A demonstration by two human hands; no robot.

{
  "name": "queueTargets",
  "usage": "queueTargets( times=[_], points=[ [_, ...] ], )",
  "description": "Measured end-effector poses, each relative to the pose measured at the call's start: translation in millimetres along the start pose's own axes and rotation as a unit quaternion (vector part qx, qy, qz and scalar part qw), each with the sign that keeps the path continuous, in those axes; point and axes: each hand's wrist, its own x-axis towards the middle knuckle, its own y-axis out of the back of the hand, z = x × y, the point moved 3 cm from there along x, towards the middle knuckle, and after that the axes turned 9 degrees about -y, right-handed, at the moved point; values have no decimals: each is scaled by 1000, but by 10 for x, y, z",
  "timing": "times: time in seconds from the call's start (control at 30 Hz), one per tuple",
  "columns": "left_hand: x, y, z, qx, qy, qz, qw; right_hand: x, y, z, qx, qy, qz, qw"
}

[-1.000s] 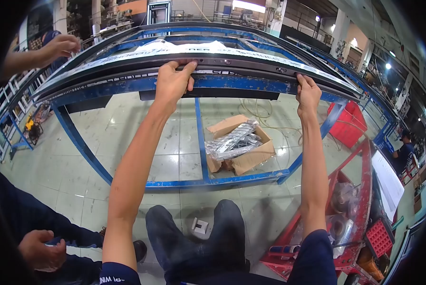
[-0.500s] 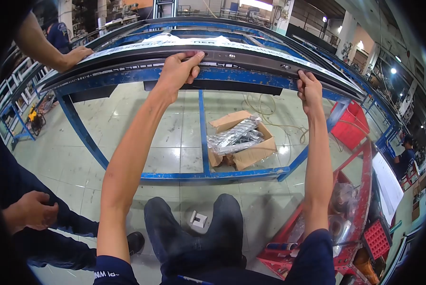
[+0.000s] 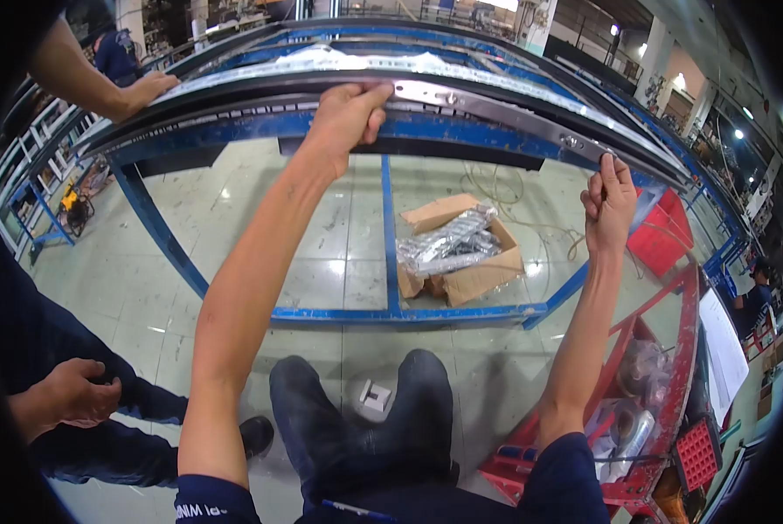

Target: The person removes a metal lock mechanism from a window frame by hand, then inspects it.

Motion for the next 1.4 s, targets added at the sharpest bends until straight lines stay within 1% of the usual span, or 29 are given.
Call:
queueTargets(
  times=[0.07,0.13,0.17,0.23,0.3,0.37,0.4,0.43,0.5,0.53,0.6,0.63,0.7,0.77,0.83,0.87,0.9,0.93,1.0,1.03,1.07,1.1,1.13,1.17,1.2,1.23,1.27,1.37,1.4],
  points=[
    [-30,8,-22,-17,-23,-22,999,-197,-20,-29,-12,11,20,1000],
    [-68,-15,-43,-6,-44,-19,999,-541,-130,-109,-31,40,39,998],
    [-82,-35,-53,-1,-59,-19,998,-704,-140,-109,-31,62,12,998],
    [-192,-51,-56,-32,-62,-51,996,-1010,-90,-93,-60,128,0,990],
    [-363,-41,-163,-87,-91,-70,990,-1290,-27,-16,-45,167,49,984],
    [-561,-18,-207,-106,-147,-75,981,-1548,92,125,-78,204,97,971],
    [-651,24,-217,-113,-177,-74,975,-1644,98,179,-75,216,103,968],
    [-744,59,-199,-141,-201,-51,968,-1716,75,241,-70,229,106,965],
    [-892,64,-81,-198,-248,-5,948,-1816,-30,362,-64,196,97,974],
    [-928,65,22,-146,-297,-17,943,-1860,-92,435,-64,179,93,977],
    [-1159,-149,116,-316,-235,31,919,-1936,-221,772,23,90,93,991],
    [-1317,-246,58,-399,-200,55,893,-1998,-289,956,64,44,95,992],
    [-1761,-365,-421,-524,-80,36,847,-2166,-438,1303,32,-48,88,994],
    [-2145,-307,-948,-488,-10,110,866,-2454,-561,1731,74,-114,13,991],
    [-2410,111,-1734,-532,49,235,812,-2823,-500,2121,-61,-268,-35,961],
    [-2521,271,-1918,-478,116,318,811,-2948,-434,2233,-157,-327,-89,927],
    [-2632,425,-2070,-415,182,396,799,-3048,-386,2319,-249,-384,-141,878],
    [-2728,591,-2241,-368,230,397,809,-3087,-300,2411,-311,-431,-151,833],
    [-2901,832,-2587,-269,320,398,816,-2984,-127,2639,-369,-383,-165,831],
    [-2866,810,-2574,-237,329,369,837,-2951,-28,2757,-396,-365,-179,823],
    [-2787,800,-2529,-201,341,344,851,-2783,-20,2827,-408,-314,-214,830],
    [-2772,818,-2645,-197,349,302,865,-2595,-27,2933,-414,-270,-256,831],
    [-2759,776,-2709,-182,350,294,871,-2403,-99,2974,-415,-192,-276,846],
    [-2726,721,-2655,-155,340,214,903,-2145,-301,2858,-380,-159,-290,864],
    [-2710,672,-2659,-131,368,212,896,-1984,-548,2731,-308,-182,-276,892],
    [-2677,622,-2638,-124,374,178,902,-1819,-796,2608,-233,-201,-262,914],
    [-2700,605,-2678,-94,381,158,906,-1706,-995,2498,-231,-205,-253,917],
    [-2760,548,-2796,-52,399,101,910,-1656,-1119,2671,-284,-143,-192,929],
    [-2801,524,-2835,-45,407,85,909,-1702,-1127,2715,-296,-166,-165,926]
  ],
)
